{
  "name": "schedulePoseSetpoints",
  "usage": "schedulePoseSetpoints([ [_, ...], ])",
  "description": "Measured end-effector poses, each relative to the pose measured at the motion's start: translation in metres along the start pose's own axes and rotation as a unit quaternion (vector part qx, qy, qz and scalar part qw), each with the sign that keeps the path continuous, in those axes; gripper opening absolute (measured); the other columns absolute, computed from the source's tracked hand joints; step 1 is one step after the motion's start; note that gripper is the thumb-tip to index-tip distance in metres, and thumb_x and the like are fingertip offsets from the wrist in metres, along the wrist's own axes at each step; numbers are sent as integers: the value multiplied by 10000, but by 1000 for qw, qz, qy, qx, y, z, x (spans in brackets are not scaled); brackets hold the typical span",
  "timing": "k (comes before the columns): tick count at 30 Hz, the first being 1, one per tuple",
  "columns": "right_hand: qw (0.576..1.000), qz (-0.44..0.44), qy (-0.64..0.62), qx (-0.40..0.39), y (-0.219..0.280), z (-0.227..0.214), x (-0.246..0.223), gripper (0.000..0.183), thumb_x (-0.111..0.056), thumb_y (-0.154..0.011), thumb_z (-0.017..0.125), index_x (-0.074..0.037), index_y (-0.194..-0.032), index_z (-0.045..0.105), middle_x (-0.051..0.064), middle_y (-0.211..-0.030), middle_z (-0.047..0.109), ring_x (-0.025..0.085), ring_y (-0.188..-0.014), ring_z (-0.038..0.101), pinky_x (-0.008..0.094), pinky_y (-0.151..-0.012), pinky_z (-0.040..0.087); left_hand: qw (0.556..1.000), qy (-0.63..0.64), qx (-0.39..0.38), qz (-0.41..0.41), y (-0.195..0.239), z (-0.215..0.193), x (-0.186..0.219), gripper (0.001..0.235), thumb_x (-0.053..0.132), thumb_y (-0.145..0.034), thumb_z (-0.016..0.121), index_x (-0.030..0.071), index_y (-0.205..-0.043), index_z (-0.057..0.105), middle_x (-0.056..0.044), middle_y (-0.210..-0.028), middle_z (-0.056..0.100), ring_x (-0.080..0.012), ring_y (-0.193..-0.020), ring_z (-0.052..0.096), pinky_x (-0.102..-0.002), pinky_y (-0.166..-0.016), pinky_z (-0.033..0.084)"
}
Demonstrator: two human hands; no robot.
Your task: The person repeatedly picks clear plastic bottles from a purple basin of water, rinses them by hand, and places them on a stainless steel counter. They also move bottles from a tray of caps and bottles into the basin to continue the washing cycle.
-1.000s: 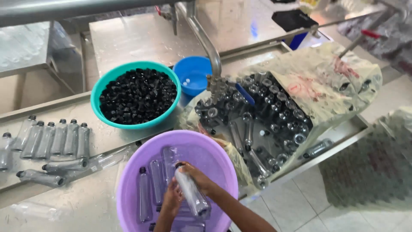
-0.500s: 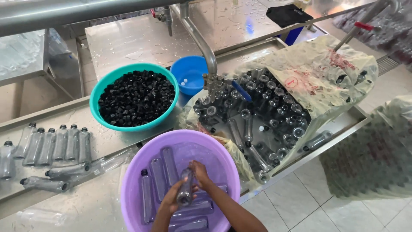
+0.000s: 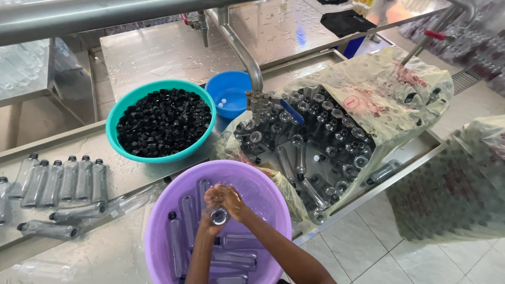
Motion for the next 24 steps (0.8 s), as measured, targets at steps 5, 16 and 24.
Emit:
schedulePoseSetpoints([
  [5,856,-180,467,-127,47,11,-15,393,-225,-1048,583,-101,-1421,580,206,-1498,512,400,-1394,433,583,-1152,358,994,-57,-41,83,-21,-6,19,333,198,-997,749,65,-1300,707,-72,-1144,732,-150,-1018,697,-263,-854,595],
  [16,747,-269,575,-198,75,-9,-4,377,-280,-1037,699,-201,-1397,616,152,-1611,540,366,-1543,460,593,-1278,269,954,-253,6,159,9,-19,-3,1054,188,-787,898,73,-1695,375,-162,-1468,645,-311,-1234,697,-401,-1089,569],
  [24,971,-53,192,132,27,-61,52,415,-428,-1058,616,-128,-969,888,13,-970,880,75,-920,758,256,-897,558,974,-71,202,-72,36,-1,-51,365,427,-933,811,84,-1024,726,-74,-766,746,-223,-609,704,-357,-557,573],
])
Point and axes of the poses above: each hand's wrist, its own y-axis away from the middle knuckle, its own z-axis out of the palm, x = y × z, the point moved 5 cm from there along -y, towards the middle knuckle
